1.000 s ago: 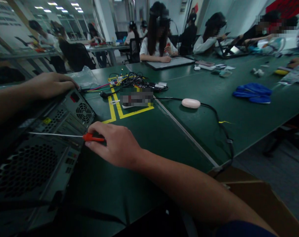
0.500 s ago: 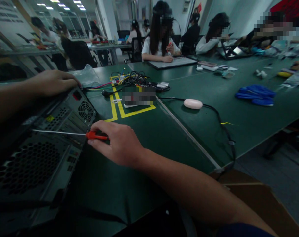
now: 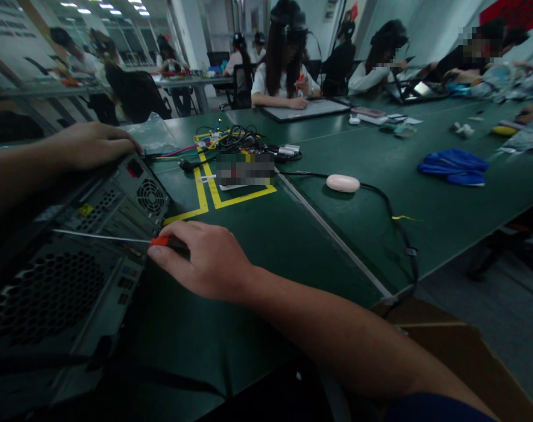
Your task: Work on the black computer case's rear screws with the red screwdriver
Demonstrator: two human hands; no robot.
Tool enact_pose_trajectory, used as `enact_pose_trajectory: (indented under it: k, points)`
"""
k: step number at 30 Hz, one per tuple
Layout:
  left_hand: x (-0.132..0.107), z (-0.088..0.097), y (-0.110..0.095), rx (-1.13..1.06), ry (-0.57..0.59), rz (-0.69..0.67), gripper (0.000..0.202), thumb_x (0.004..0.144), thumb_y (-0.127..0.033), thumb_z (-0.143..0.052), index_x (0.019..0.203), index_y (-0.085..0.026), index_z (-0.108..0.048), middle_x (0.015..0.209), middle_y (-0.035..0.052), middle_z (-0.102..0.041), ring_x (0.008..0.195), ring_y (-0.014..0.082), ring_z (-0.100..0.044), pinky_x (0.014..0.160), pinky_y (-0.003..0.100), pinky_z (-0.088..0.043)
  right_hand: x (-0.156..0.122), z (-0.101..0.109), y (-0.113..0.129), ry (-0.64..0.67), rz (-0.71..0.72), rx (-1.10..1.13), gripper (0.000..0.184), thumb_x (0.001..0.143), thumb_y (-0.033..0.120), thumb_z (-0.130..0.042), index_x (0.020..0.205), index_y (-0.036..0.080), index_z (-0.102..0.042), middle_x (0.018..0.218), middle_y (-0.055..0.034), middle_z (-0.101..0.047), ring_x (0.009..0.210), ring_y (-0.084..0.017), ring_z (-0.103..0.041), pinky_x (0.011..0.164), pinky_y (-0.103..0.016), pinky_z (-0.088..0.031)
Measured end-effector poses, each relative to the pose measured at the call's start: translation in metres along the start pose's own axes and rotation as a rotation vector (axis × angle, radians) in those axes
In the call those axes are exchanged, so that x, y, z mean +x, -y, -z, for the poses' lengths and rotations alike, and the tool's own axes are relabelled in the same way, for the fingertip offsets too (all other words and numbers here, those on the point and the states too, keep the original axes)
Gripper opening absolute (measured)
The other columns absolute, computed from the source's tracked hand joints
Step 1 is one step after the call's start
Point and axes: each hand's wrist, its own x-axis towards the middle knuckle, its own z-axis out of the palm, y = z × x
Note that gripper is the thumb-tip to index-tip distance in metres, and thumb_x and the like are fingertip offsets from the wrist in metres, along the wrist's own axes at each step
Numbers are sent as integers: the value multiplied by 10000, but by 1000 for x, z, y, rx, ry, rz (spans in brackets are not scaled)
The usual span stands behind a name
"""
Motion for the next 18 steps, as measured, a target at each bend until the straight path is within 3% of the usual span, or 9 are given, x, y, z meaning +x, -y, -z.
enact_pose_trajectory:
  k: [4,8,18]
  points:
    - [-3,2,-4,-9,17,4,729,952,-546,-313,1342,-98,-735,1380,167,-698,1325,383,-617,1175,507,-437,-1,-1,-1,8,-23,56,228,958,368,-728,1096,218,-626,968,-8,-723,846,-174,-676,758,-285,-484]
    - [-6,4,-7,-13,17,2,736,949,-538,-320,1353,-74,-723,1418,185,-677,1359,406,-597,1184,517,-425,1,0,-3,0,33,28,142,980,318,-682,1052,217,-612,955,-7,-706,815,-161,-656,756,-284,-477]
    - [-3,3,-3,6,19,-18,741,952,-554,-303,1348,-91,-725,1436,188,-672,1384,403,-582,1190,507,-424,0,1,-5,-13,45,19,146,991,333,-684,1065,219,-629,948,-6,-703,823,-165,-651,761,-288,-477]
